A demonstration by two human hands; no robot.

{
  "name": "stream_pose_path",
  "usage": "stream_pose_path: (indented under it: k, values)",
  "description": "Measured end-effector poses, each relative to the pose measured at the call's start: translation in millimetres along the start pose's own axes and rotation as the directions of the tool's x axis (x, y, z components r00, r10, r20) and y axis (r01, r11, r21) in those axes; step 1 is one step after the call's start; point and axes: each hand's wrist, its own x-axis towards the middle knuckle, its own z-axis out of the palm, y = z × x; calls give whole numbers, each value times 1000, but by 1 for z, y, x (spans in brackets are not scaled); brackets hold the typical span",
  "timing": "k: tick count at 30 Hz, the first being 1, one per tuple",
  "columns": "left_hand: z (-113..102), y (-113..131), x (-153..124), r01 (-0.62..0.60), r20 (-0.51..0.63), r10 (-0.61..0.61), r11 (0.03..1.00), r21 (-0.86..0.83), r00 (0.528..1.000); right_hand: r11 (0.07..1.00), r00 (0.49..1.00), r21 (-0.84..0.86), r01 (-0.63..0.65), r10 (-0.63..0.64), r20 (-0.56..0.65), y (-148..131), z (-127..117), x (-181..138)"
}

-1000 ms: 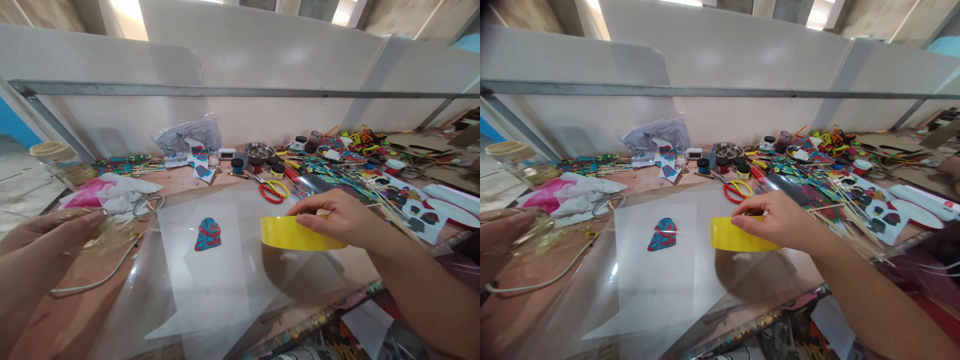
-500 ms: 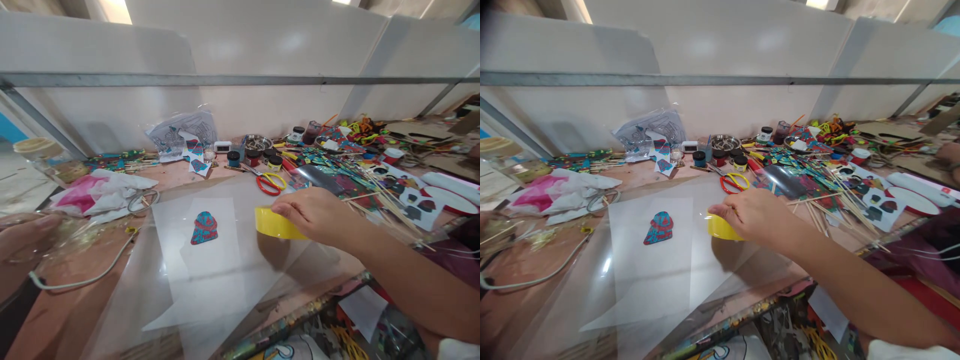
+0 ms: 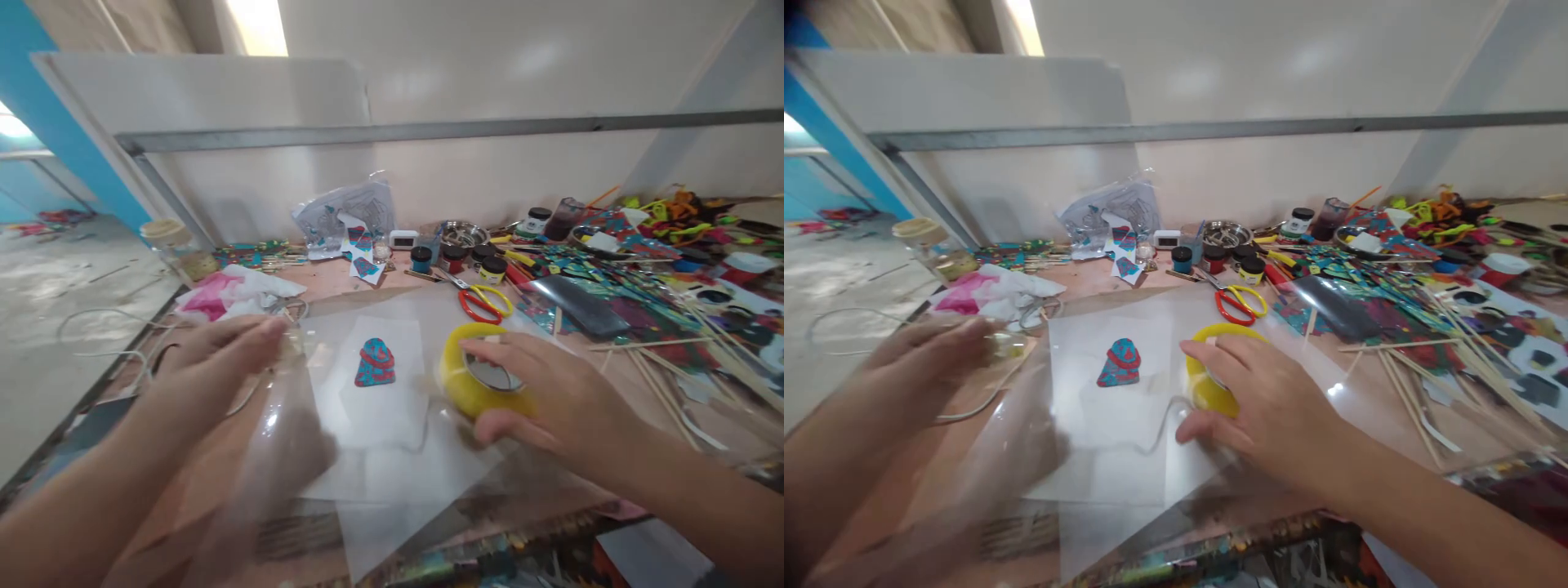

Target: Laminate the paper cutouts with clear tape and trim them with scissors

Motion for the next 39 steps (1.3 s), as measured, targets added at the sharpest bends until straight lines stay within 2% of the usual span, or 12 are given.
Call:
stream_pose_path:
  k: [2,4,8,11,16,21,24,27,30,32,37,39]
  values:
    - [16,19,12,-67,167,89,989,-135,982,993,997,95,62,-56,-61,-16,-20,19]
    - [28,37,13,-136,329,189,975,-178,925,979,994,180,98,-104,26,-29,-29,38]
    - [32,55,0,-245,562,270,962,-121,782,935,971,338,110,-174,165,-38,-12,62]
    - [30,49,-8,-322,630,284,945,-57,723,932,970,321,167,-214,118,-39,7,62]
    - [33,31,-14,-372,587,281,927,38,759,915,978,348,202,-207,-21,-43,16,53]
    - [37,30,-16,-400,559,312,916,37,768,846,995,525,93,-103,-10,-41,12,51]
    - [38,36,-20,-476,505,384,877,61,773,833,991,541,116,-136,-3,-41,2,44]
    - [40,43,-29,-580,410,460,778,242,787,817,979,552,165,-206,13,-42,-10,33]
    - [45,45,-38,-636,343,535,660,401,772,830,980,534,161,-198,12,-43,-15,22]
    - [49,43,-41,-666,357,562,611,429,746,855,988,496,152,-151,-42,-43,-12,18]
    - [58,35,-45,-679,263,639,588,439,723,924,994,375,71,-35,-101,-42,-6,18]
    - [61,35,-44,-673,198,674,574,467,712,908,996,419,-12,47,-72,-41,-5,25]
